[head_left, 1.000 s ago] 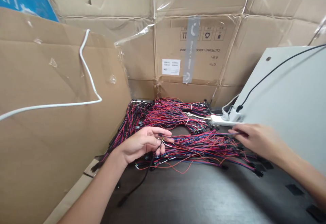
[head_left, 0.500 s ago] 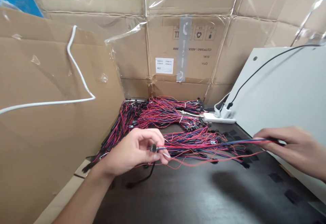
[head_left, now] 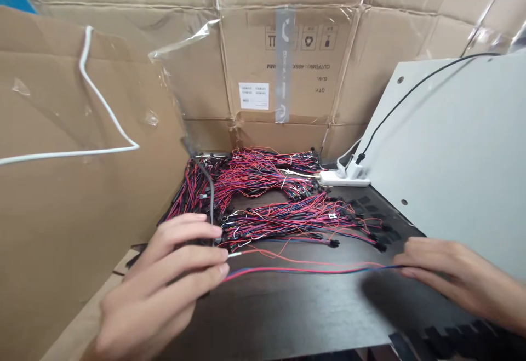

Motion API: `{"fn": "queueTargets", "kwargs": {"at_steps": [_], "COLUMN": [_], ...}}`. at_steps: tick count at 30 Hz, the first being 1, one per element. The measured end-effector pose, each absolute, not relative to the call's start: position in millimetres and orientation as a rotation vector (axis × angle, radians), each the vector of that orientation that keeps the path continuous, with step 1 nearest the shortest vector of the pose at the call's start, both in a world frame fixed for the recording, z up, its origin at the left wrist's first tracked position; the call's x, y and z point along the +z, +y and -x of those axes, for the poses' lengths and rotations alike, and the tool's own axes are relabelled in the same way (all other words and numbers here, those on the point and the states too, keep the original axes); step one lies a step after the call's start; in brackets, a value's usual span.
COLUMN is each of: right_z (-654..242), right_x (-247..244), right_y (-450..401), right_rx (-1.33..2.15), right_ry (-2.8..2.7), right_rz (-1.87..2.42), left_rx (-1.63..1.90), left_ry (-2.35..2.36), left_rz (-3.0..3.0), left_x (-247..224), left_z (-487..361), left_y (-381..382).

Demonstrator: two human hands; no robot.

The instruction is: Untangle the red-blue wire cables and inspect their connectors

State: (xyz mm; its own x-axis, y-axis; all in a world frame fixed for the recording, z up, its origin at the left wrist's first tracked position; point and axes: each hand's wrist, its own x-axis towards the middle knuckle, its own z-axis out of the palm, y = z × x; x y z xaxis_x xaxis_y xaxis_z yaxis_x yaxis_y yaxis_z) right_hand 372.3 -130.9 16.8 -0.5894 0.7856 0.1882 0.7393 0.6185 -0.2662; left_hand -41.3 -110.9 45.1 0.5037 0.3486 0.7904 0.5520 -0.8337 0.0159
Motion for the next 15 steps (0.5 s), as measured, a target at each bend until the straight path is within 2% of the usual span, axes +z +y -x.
{"fn": "queueTargets", "kwargs": {"at_steps": [4,9,15], "right_z": [-366,-351,-342], "right_x": [-9,-26,-27], "right_y": [-132,-128,-130], "right_rx": [0.241,0.447,0.647], "right_ry": [-2.544,-2.528,-2.430], "right_rz": [1.274,1.325,1.337], "left_rx": [-1.153,-0.738,-0.607], "left_ry": [-0.679,-1.018,-1.251], "left_rz": [2.547,2.807,2.800], "left_x": [23,-7,-6], "left_z": [52,68,81], "left_y": [-80,-60,-62]}}
